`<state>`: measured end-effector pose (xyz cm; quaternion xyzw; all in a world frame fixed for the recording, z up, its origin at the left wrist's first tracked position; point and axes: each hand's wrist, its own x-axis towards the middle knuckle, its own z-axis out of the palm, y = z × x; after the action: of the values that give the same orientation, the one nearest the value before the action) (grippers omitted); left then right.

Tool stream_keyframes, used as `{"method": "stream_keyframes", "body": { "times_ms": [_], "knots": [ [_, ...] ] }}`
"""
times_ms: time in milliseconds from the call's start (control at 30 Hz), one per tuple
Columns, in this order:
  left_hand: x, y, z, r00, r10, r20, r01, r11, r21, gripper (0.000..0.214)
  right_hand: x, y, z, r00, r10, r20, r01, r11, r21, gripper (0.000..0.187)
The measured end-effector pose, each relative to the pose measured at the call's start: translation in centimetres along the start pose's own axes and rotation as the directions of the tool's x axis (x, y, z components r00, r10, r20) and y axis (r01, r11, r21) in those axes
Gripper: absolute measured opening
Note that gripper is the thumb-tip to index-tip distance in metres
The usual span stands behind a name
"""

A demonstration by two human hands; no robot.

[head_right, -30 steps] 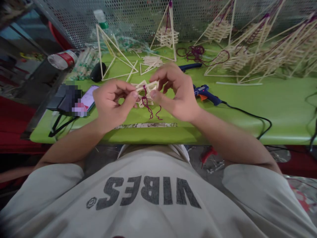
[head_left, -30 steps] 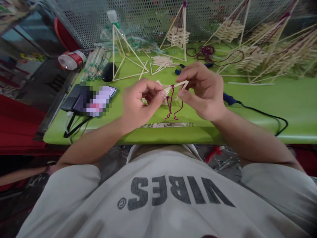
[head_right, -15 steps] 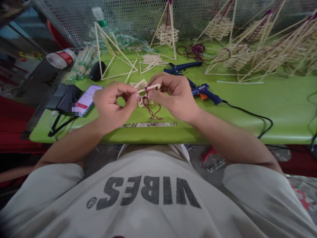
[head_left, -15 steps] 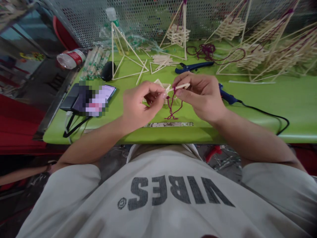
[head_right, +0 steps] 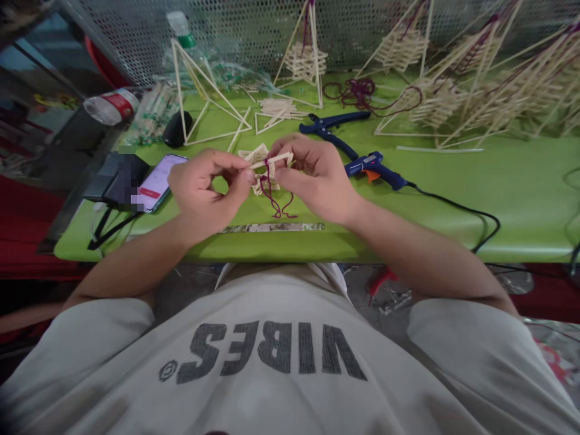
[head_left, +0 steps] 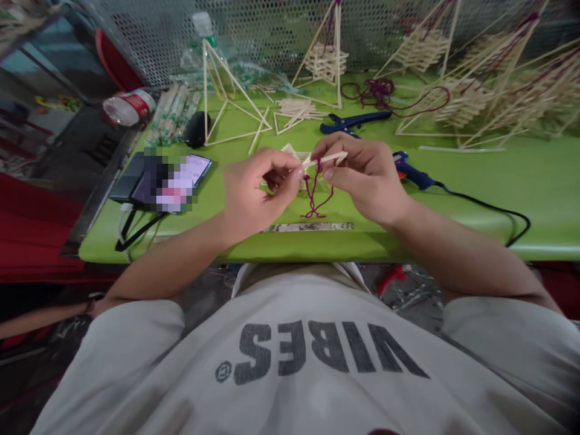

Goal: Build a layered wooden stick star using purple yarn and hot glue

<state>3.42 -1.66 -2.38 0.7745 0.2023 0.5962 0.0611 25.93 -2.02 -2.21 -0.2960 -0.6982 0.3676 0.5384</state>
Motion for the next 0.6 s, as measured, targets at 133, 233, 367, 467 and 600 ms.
{"method": "stream_keyframes", "body": {
  "times_ms": [133,233,367,467,600],
  "knots": [
    [0.0,0.2,0.0,1.0,-0.012,-0.003,0.012,1.0,0.004,0.014,-0.2,0.0,0.1,1.0,-0.01,-0.013,0.009,0.999,-0.033,0.037],
    [0.0,0.2,-0.1,0.999,-0.043,-0.006,0.043,0.999,0.012,0.015,-0.5,0.2,0.1,1.0,-0.012,-0.025,0.011,0.999,-0.034,0.037],
    [0.1,0.0,0.0,0.996,-0.073,-0.048,0.075,0.997,0.035,0.022,-0.9,-0.1,0.4,0.976,-0.12,-0.182,0.089,0.981,-0.174,0.051],
    [0.0,-0.3,0.1,0.992,-0.077,-0.098,0.082,0.996,0.042,0.03,-1.2,-0.7,0.7,0.916,-0.256,-0.309,0.174,0.947,-0.27,0.044],
    [-0.2,-0.7,0.4,0.989,-0.107,-0.106,0.111,0.993,0.04,0.03,-1.7,-1.3,1.1,0.938,-0.261,-0.229,0.172,0.922,-0.348,0.033]
  ]
}}
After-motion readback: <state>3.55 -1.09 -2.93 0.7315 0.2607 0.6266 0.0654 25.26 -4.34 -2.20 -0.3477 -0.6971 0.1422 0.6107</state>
